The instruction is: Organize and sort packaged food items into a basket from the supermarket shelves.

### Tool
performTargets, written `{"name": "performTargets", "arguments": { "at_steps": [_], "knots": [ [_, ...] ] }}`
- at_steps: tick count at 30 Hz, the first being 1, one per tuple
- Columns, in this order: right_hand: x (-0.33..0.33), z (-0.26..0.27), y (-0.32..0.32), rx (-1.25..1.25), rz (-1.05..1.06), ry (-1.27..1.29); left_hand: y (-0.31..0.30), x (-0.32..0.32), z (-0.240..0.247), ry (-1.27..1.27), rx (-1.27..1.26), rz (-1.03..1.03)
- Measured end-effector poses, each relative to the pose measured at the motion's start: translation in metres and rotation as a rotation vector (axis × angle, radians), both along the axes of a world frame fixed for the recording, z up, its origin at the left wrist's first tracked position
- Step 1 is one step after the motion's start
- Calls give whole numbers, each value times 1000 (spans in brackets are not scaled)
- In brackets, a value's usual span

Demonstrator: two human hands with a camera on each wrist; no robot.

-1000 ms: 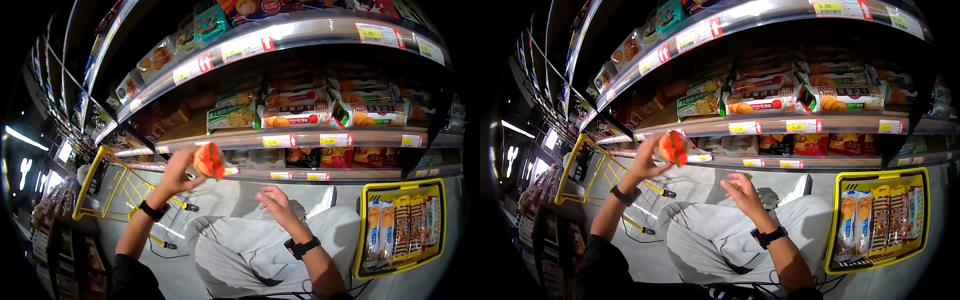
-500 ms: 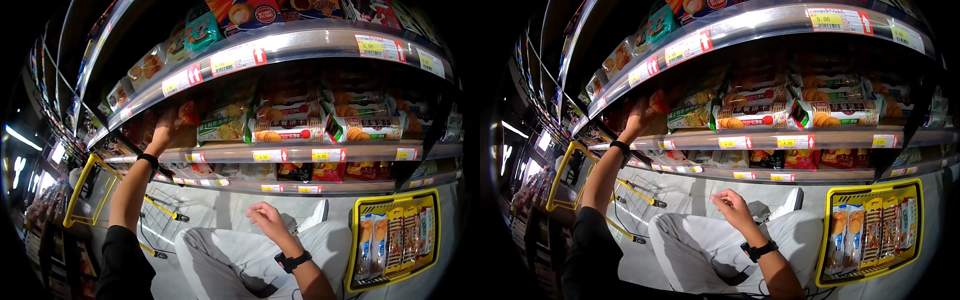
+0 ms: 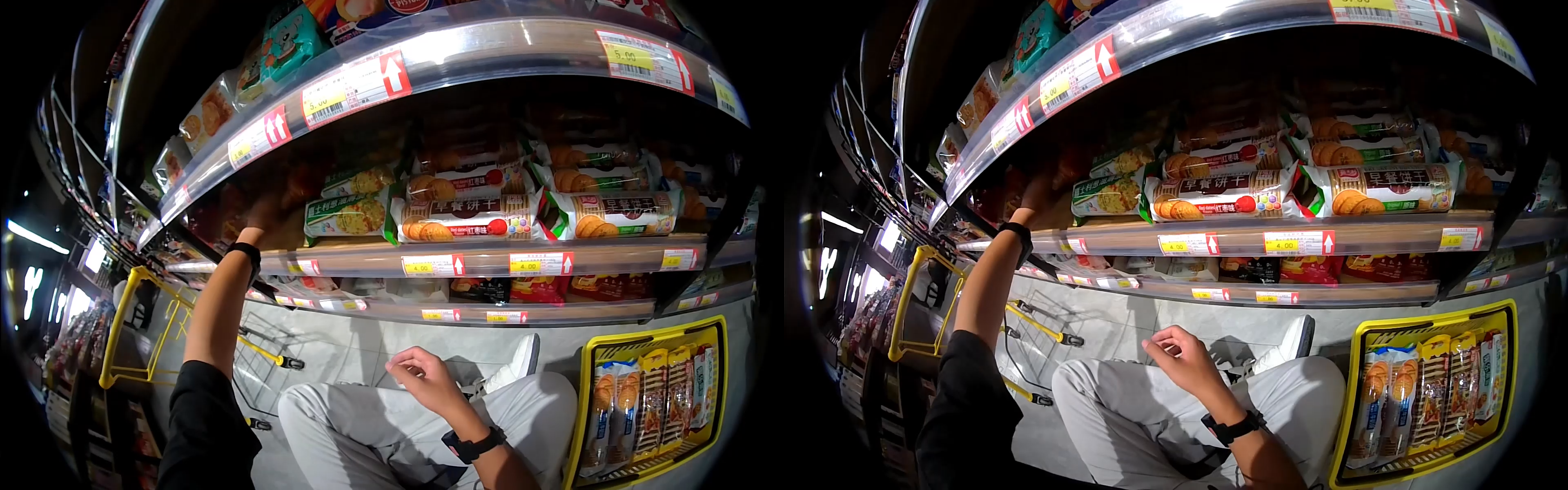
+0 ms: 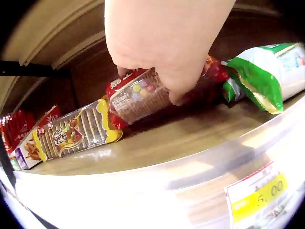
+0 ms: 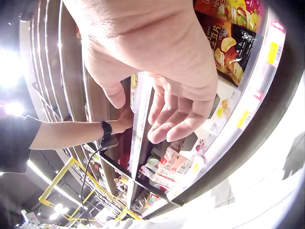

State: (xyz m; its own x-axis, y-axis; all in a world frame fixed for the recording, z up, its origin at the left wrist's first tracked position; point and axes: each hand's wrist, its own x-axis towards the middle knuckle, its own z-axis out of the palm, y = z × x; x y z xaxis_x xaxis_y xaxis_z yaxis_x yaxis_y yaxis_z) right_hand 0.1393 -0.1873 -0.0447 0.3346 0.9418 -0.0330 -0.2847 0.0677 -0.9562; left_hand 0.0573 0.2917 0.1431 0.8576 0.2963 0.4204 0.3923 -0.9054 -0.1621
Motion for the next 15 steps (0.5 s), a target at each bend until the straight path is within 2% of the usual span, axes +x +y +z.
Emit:
{"name": "performTargets", "arguments": {
  "at_steps": [10, 13, 15],
  "knots": [
    [-3, -12, -1, -36, -51, -74, -10, -4, -3, -5, 95, -23],
    [-3, -10, -1, -43, -48, -100, 2, -3, -12, 22, 122, 88],
    [-4, -11, 0, -79, -22, -115, 10, -2, -19, 155, 265, 224]
  ]
}}
